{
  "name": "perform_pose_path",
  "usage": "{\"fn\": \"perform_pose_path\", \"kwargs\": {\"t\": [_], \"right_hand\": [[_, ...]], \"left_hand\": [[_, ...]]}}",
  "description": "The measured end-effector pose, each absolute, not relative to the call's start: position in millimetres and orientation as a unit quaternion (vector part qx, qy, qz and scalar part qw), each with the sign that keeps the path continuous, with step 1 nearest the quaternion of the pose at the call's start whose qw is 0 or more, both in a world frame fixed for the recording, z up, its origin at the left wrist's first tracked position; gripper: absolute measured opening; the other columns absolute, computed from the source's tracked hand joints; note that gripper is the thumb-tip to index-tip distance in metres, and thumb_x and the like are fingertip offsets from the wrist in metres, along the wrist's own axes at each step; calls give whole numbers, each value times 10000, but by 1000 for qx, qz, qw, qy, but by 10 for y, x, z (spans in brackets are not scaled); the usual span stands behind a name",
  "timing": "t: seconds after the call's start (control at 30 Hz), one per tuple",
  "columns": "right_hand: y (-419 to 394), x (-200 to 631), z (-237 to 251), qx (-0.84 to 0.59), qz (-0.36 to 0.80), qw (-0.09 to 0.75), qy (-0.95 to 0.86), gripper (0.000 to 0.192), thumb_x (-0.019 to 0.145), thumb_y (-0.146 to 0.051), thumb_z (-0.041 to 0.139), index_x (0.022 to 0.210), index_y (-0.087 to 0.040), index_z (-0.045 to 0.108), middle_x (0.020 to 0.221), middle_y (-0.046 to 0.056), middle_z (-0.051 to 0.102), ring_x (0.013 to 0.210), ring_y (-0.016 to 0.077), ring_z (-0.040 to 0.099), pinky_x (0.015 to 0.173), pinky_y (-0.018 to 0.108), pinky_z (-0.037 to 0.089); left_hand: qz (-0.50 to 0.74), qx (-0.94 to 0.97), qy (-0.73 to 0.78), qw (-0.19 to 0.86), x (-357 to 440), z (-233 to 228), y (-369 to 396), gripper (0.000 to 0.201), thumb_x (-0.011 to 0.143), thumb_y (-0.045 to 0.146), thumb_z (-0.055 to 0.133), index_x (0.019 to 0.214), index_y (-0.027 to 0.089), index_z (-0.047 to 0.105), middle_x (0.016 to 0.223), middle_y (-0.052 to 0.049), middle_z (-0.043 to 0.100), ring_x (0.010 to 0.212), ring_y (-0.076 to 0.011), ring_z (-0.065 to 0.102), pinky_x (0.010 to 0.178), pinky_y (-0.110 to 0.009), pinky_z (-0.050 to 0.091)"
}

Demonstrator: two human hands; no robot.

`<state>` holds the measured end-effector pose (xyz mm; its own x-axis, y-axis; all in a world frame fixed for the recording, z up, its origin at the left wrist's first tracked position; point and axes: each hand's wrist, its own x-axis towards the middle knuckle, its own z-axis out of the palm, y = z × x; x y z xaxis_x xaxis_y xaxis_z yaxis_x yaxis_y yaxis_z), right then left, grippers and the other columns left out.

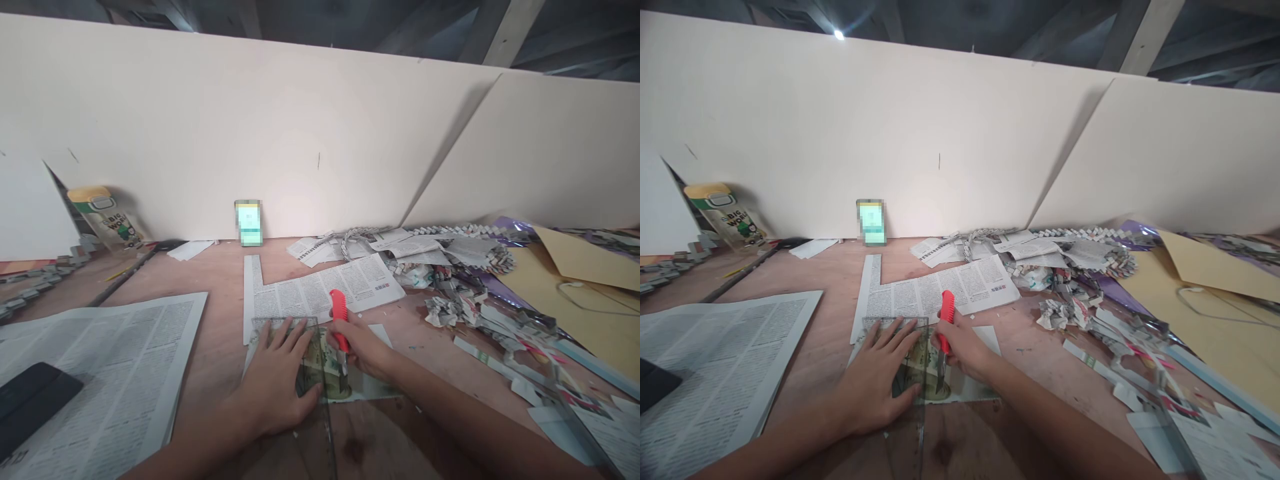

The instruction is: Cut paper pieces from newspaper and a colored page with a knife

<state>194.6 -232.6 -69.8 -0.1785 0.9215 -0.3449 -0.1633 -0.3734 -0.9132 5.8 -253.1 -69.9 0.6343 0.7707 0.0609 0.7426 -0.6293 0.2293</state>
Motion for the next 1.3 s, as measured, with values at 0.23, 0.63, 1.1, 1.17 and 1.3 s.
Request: {"fn": "perform_pose_path", "kwargs": {"t": [0.23, 0.63, 1.1, 1.17, 1.3], "right_hand": [[-2387, 1902, -660, -528, 589, 362, -494, 150, 724, -197, 432, 865, -221, 385, 534, -69, 476, 450, 84, 365, 355, 152, 230], [-2394, 1853, -616, -550, 532, 319, -559, 54, 728, -155, 380, 735, -202, 406, 546, -58, 457, 448, 81, 377, 403, 193, 298], [-2401, 1809, -634, -541, 527, 332, -565, 87, 707, -123, 383, 678, -194, 424, 503, -67, 440, 431, 75, 380, 438, 209, 309], [-2403, 1808, -635, -539, 526, 332, -568, 97, 713, -125, 378, 662, -193, 425, 499, -65, 439, 432, 75, 378, 436, 209, 308], [-2408, 1801, -622, -535, 521, 338, -573, 107, 715, -119, 377, 650, -195, 417, 499, -66, 439, 442, 77, 378, 437, 209, 312]], "left_hand": [[76, 900, 418, 93, 62, -692, -2524, 697, 803, 543, 429, 1405, 224, 284, 1504, -49, 228, 1384, -319, 111, 1095, -578, 24], [69, 901, 418, 92, 65, -694, -2519, 706, 806, 560, 416, 1409, 219, 280, 1511, -44, 201, 1388, -307, 93, 1099, -576, 16], [68, 900, 418, 99, 67, -686, -2512, 717, 801, 574, 411, 1412, 224, 272, 1511, -45, 203, 1387, -318, 91, 1097, -580, 12], [70, 901, 418, 95, 67, -691, -2513, 710, 802, 567, 415, 1409, 226, 276, 1510, -42, 205, 1387, -315, 88, 1096, -583, 13], [70, 902, 417, 90, 72, -702, -2516, 706, 803, 563, 417, 1407, 226, 279, 1511, -45, 204, 1386, -317, 93, 1093, -588, 24]]}}
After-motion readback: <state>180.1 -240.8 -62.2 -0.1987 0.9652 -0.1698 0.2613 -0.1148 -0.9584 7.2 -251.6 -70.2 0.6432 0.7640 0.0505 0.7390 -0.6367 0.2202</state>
